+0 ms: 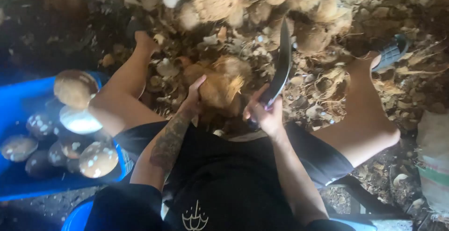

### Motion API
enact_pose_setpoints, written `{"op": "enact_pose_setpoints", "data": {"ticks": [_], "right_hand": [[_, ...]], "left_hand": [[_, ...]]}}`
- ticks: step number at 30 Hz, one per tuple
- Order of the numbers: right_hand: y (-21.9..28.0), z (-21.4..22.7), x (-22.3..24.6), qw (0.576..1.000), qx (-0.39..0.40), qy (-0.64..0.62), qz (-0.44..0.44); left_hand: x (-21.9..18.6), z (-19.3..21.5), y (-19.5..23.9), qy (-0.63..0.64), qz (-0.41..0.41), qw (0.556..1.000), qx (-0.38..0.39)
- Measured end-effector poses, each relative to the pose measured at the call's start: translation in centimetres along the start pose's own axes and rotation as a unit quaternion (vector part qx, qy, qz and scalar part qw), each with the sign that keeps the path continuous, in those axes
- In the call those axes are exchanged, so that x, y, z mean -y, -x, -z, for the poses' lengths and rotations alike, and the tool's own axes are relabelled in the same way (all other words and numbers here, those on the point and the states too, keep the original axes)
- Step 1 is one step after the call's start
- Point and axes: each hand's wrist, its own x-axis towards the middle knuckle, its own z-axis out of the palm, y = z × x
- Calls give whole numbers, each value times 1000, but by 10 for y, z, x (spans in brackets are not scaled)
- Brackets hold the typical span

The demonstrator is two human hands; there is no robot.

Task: The person sits on the ground and uses a curved knife to peel the husk off a coconut. They rotate the coconut and scrape away the fibrous outer layer until the hard shell is exposed. The peeled coconut is then placed into a blue crate.

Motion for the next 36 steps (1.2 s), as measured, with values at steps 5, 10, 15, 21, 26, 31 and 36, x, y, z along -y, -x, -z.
{"op": "enact_pose_setpoints", "data": {"ticks": [5,10,15,21,26,31,36], "right_hand": [[31,-2,-56,996,74,6,39],[38,-16,-24,992,123,3,6],[52,-43,63,974,152,-99,137],[57,-4,-25,938,72,331,76],[47,-13,-23,919,85,227,-312],[48,-33,59,973,108,64,-195],[40,-9,2,970,196,141,30]], "left_hand": [[-19,22,3,158,-132,958,200],[-5,45,-23,210,-147,932,254],[22,67,-88,88,-138,981,100],[14,47,-78,79,-149,984,58],[19,51,-59,-59,-245,961,114],[35,65,-97,-53,-294,954,29],[36,75,-146,-61,-329,942,12]]}}
